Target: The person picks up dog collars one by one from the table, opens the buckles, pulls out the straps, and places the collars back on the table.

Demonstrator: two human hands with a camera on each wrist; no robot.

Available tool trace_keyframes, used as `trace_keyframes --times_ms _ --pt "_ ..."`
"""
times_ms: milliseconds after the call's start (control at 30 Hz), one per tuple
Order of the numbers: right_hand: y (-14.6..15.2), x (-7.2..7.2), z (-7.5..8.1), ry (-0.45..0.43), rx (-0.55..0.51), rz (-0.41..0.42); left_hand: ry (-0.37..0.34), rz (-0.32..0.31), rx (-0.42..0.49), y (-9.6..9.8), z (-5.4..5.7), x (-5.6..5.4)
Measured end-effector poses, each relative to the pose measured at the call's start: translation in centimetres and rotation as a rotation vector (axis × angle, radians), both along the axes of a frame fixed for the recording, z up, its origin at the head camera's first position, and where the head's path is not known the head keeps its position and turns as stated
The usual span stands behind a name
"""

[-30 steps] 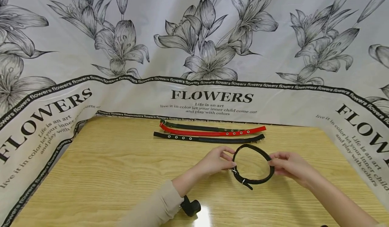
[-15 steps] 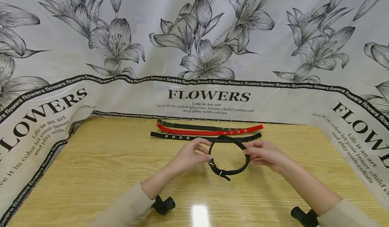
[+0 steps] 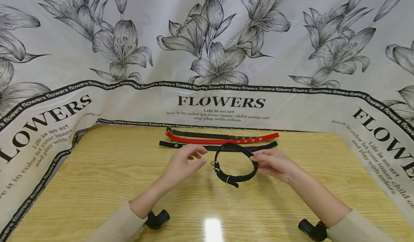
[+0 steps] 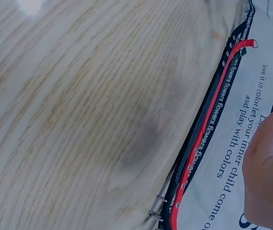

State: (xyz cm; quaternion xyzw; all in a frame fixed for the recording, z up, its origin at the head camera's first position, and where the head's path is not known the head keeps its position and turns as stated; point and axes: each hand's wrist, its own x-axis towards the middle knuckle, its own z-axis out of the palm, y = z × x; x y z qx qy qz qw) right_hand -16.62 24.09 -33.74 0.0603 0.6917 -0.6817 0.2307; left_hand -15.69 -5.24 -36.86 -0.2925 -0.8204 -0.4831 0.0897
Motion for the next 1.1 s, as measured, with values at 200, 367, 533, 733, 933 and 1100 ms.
trace_keyframes --times_ms 200,367,533,733,933,1100 --pt "-0.5 0.1 -0.1 -0.025 -0.057 -0.004 0.701 -0.167 -0.176 -0.3 0.0 0.8" --pt "-1.6 0.1 -0.2 -0.042 -0.073 0.039 1.086 -0.136 -0.225 0.3 0.3 1.2" --pt "-2.2 0.1 -0.7 -0.045 -0.019 0.136 1.153 -0.128 -0.226 0.5 0.5 1.7" --pt "-2.5 0.1 -0.8 0.115 0.177 0.287 0.928 -0.161 -0.180 0.3 1.0 1.7" --pt "-4.1 2.1 1.8 0.569 0.395 0.368 0.443 -0.272 -0.032 0.2 1.2 2.4" --pt "-6.0 4.1 3.3 0.893 0.350 0.478 0.266 -0.248 -0.012 0.4 1.8 3.2"
